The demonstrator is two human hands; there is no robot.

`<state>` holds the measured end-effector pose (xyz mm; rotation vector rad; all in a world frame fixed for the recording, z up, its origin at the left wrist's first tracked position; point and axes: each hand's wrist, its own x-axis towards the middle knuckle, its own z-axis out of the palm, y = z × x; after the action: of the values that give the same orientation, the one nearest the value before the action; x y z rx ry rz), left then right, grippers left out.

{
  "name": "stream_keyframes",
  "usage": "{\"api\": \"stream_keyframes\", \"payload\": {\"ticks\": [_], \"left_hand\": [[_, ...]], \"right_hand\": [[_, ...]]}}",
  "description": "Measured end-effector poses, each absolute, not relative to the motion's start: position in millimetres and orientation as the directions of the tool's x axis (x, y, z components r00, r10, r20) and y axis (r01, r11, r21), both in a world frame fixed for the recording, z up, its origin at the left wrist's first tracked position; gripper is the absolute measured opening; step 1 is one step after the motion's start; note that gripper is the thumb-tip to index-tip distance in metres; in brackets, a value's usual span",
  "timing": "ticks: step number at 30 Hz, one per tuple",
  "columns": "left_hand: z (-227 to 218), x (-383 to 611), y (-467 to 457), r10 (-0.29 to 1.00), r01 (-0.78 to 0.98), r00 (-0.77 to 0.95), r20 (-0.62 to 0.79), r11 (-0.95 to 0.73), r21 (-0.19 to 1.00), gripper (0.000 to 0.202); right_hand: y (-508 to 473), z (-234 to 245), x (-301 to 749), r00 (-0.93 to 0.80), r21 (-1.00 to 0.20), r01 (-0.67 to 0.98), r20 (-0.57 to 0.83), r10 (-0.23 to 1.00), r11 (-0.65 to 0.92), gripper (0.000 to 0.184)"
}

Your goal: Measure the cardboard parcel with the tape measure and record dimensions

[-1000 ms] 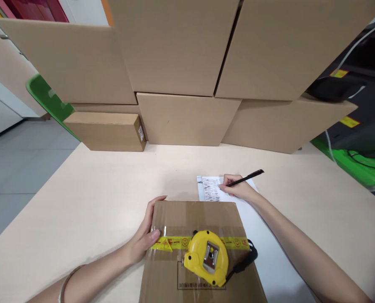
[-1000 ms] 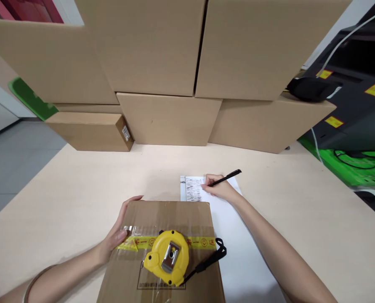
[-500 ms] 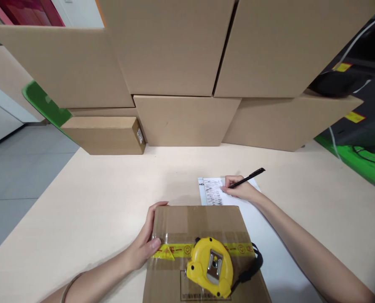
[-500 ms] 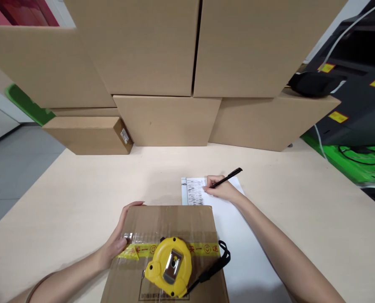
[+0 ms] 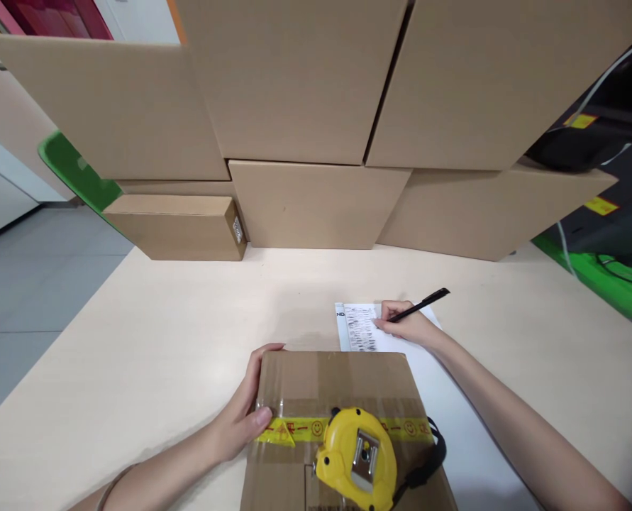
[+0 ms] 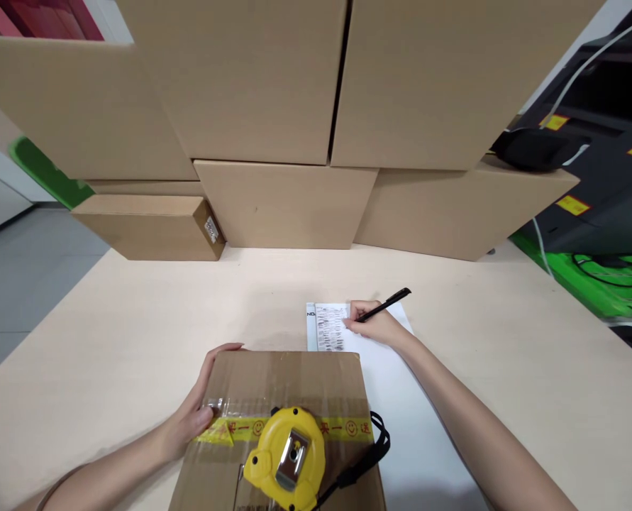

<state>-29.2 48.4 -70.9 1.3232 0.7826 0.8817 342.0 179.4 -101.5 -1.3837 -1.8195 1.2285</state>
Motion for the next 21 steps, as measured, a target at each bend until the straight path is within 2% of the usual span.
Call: {"api": "stream_keyframes", "payload": {"ticks": [13,21], "left_hand": [[-67.1,-29.4,46.3,0.879,-0.088,0.476,0.019,0.026,0.996,0.074],[-69.0,-29.5,47.3,0.887,-0.075,0.462,0.015,0.022,0.997,0.075]], "right_hand": [[178.8,-96.8,341.0,-0.356,-0.874,0.476,-0.092,0.930,0.096,0.033],[178.7,-101.6,344.5,-0.301,-0.863,0.494,-0.056,0.952,0.105,0.031]]}}
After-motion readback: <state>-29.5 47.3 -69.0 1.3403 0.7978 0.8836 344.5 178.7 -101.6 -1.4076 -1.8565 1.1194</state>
